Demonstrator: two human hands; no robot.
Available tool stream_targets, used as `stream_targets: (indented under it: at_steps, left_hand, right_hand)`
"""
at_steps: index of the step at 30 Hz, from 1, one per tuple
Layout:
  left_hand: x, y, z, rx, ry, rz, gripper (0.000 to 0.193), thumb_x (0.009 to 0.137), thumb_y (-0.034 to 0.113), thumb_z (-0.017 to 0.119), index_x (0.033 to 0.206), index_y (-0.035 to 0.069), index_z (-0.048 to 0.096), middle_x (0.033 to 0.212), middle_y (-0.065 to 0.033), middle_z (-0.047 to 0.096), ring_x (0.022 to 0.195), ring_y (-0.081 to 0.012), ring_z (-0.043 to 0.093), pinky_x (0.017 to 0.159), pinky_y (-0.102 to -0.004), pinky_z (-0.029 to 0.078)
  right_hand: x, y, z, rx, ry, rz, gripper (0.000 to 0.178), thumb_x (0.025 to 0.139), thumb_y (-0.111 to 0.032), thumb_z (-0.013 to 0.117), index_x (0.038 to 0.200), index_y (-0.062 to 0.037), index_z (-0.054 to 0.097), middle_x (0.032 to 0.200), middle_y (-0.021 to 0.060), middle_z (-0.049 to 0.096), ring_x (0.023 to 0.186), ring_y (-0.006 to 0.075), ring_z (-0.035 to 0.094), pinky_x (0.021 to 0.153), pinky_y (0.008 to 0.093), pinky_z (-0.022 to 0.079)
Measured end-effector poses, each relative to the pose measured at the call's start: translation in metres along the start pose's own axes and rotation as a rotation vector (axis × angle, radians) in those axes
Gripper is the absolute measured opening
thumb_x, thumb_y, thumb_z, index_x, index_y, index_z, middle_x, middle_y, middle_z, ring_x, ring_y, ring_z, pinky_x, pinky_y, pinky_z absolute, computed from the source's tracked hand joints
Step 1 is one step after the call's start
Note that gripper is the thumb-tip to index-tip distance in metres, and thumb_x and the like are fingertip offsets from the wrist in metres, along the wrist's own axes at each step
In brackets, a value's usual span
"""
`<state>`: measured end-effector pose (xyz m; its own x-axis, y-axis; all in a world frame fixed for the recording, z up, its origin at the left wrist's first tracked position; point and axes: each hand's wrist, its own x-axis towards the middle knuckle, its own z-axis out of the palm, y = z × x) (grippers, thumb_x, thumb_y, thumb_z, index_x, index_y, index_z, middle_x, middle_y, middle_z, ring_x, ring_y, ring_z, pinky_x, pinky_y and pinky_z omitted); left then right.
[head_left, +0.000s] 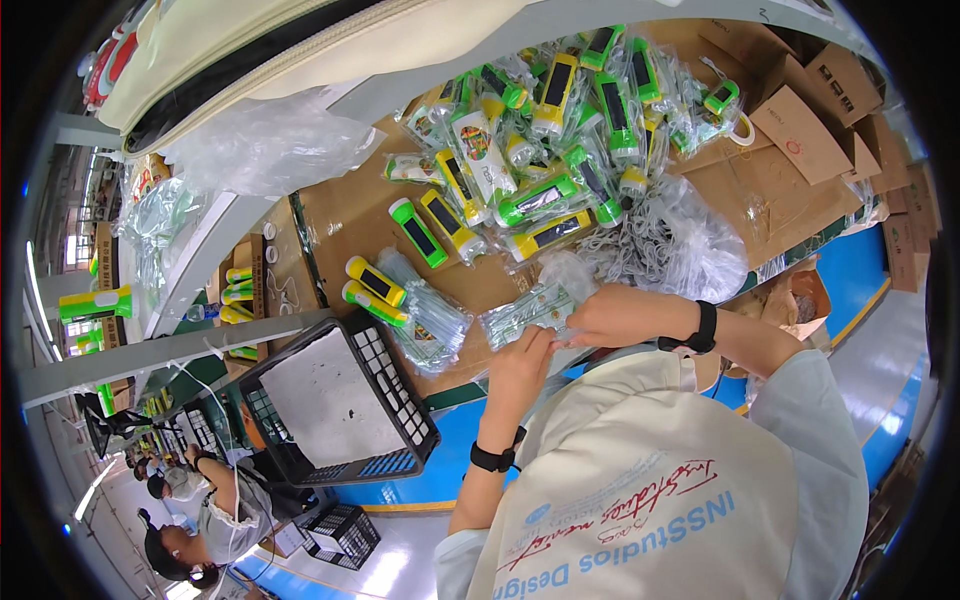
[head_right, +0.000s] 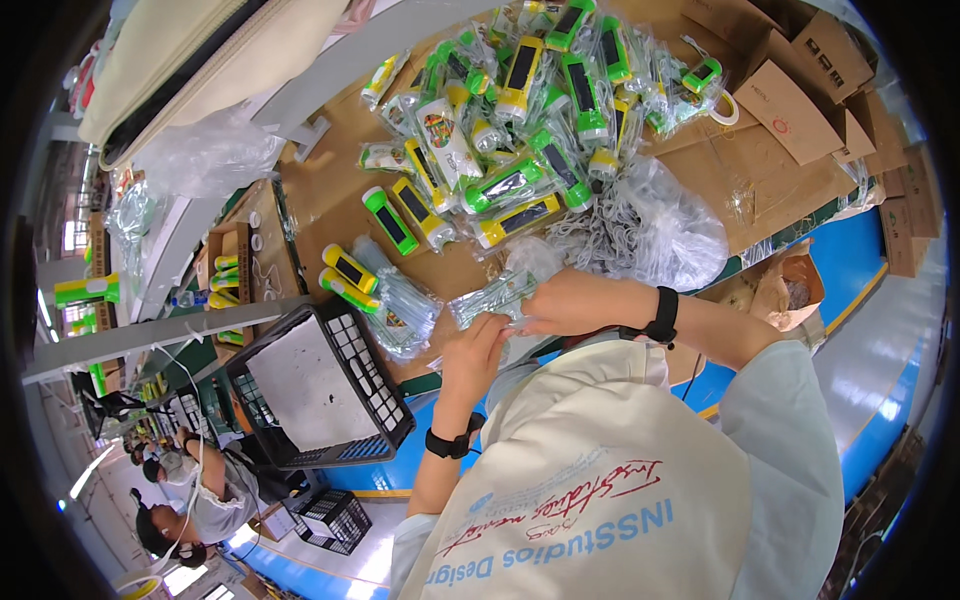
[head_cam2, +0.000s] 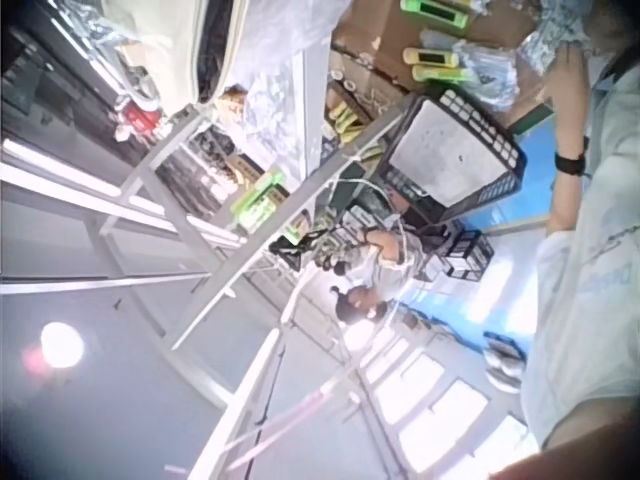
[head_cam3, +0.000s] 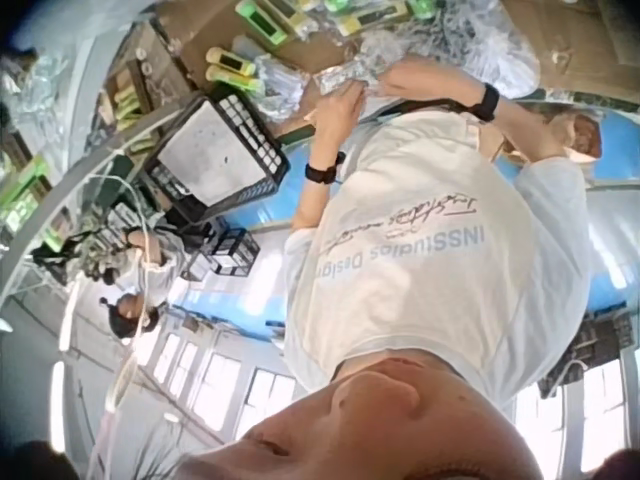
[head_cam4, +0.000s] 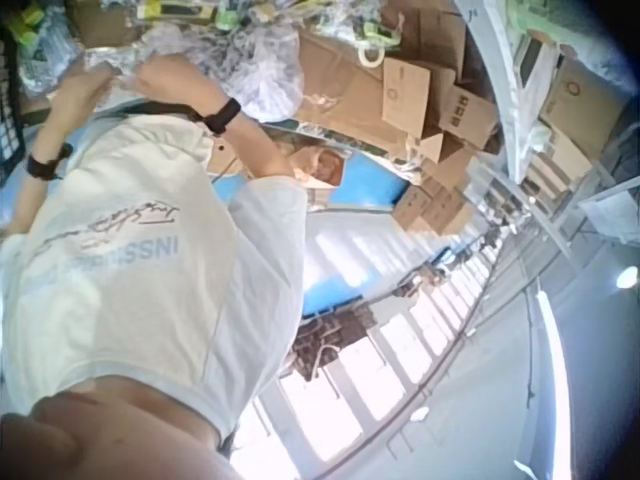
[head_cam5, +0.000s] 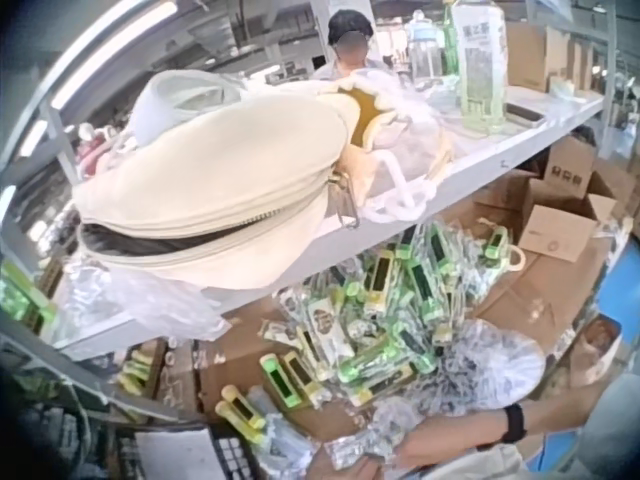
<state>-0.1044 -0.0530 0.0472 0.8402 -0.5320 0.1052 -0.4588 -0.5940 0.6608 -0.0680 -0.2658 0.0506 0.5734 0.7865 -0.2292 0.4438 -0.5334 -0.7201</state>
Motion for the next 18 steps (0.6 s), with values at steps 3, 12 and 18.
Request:
stream_targets:
  at_steps: [3, 12, 18]
  left_hand:
    - [-0.006, 0.002, 0.005, 0.076, -0.077, -0.009, 0.010, 0.082, 0.010, 0.060, 0.090, 0.004, 0.057, 0.077, -0.0098, 0.057, 0.061, -0.0287, 0.058, 0.053, -0.0360, 0.046]
    - [-0.044, -0.016, -0.028, -0.025, 0.007, -0.146, 0.006, 0.079, 0.004, 0.062, 0.083, 0.001, 0.060, 0.076, -0.0115, 0.060, 0.070, -0.0322, 0.057, 0.063, -0.0393, 0.044]
    - [-0.048, -0.021, -0.008, -0.240, 0.041, -0.289, 0.010, 0.074, 0.006, 0.068, 0.077, 0.001, 0.060, 0.075, -0.0119, 0.059, 0.072, -0.0319, 0.056, 0.063, -0.0369, 0.043]
  right_hand:
    - [-0.002, 0.003, 0.011, -0.065, -0.041, 0.003, 0.034, 0.091, -0.033, 0.049, 0.078, -0.0033, 0.059, 0.071, 0.0172, 0.060, 0.067, 0.0378, 0.058, 0.059, 0.0449, 0.046]
    - [-0.033, 0.012, -0.018, 0.098, -0.063, 0.044, 0.039, 0.094, -0.035, 0.041, 0.081, -0.0035, 0.059, 0.072, 0.0201, 0.060, 0.070, 0.0407, 0.058, 0.063, 0.0494, 0.045]
    - [-0.012, -0.007, -0.019, -0.229, 0.254, -0.205, 0.021, 0.083, -0.027, 0.058, 0.084, -0.0058, 0.059, 0.091, 0.0099, 0.059, 0.088, 0.0299, 0.057, 0.073, 0.0372, 0.044]
